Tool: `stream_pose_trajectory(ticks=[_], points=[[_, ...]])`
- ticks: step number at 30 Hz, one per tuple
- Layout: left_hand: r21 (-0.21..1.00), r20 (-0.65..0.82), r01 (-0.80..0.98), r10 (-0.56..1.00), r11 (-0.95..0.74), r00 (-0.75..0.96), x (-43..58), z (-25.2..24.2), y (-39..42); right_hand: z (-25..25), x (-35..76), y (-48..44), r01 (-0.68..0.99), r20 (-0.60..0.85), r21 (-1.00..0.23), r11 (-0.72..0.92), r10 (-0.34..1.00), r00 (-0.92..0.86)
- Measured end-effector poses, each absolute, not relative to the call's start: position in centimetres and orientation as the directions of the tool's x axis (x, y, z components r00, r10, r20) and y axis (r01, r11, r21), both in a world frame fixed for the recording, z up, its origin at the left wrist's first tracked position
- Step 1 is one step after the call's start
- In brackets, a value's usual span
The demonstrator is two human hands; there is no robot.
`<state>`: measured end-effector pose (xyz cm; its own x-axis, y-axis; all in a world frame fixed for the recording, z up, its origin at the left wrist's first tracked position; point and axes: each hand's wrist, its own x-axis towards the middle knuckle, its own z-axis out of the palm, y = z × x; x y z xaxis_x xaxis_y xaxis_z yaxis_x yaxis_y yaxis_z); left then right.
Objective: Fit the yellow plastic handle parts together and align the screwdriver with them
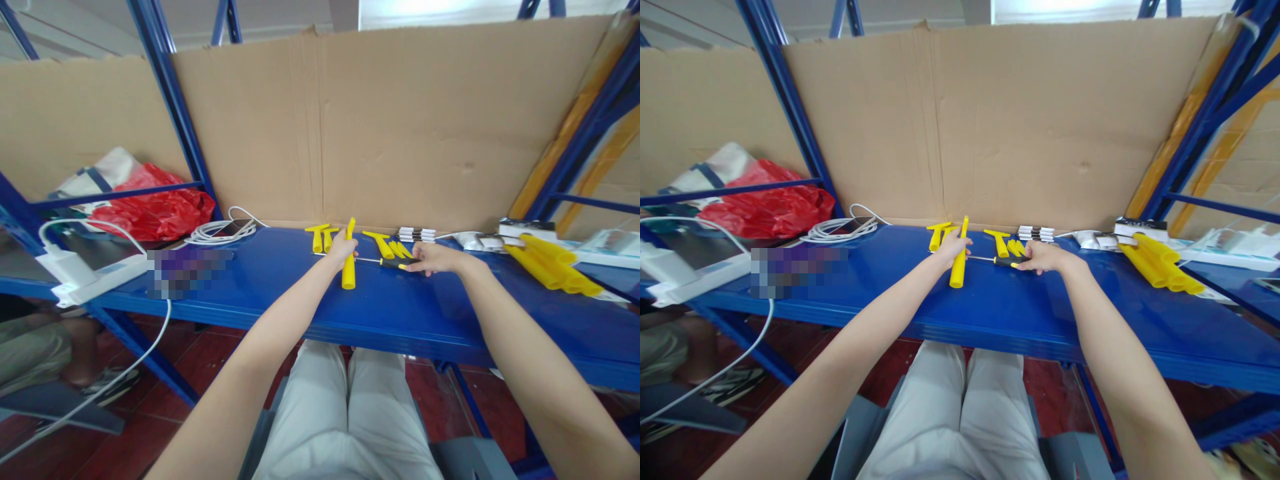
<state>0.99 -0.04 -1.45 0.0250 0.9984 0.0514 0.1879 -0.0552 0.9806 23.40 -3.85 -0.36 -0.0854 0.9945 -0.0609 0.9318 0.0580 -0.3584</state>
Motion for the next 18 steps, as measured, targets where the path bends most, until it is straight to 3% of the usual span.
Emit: stream_pose_trajectory(ticks=[5,10,14,18], points=[[0.836,0.239,0.46,0.954,-0.297,0.181,1.2,-2.0,0.2,0.6,24.6,-3.7,0.933,-0.025,-0.334,0.131,0.989,-0.148],[0.453,0.397,0.724,0.845,-0.52,0.358,1.6,-1.5,0.5,1.8,27.4,-1.9,0.984,0.088,-0.158,0.077,0.994,-0.064],[0.205,0.396,0.778,0.777,-0.594,0.489,2.2,-1.0,0.3,1.0,28.9,0.4,0.998,0.138,0.057,0.013,0.99,-0.021],[0.159,0.381,0.756,0.745,-0.635,0.547,2.7,-1.0,0.5,0.0,29.5,1.5,0.99,0.112,0.144,-0.009,0.994,-0.008]])
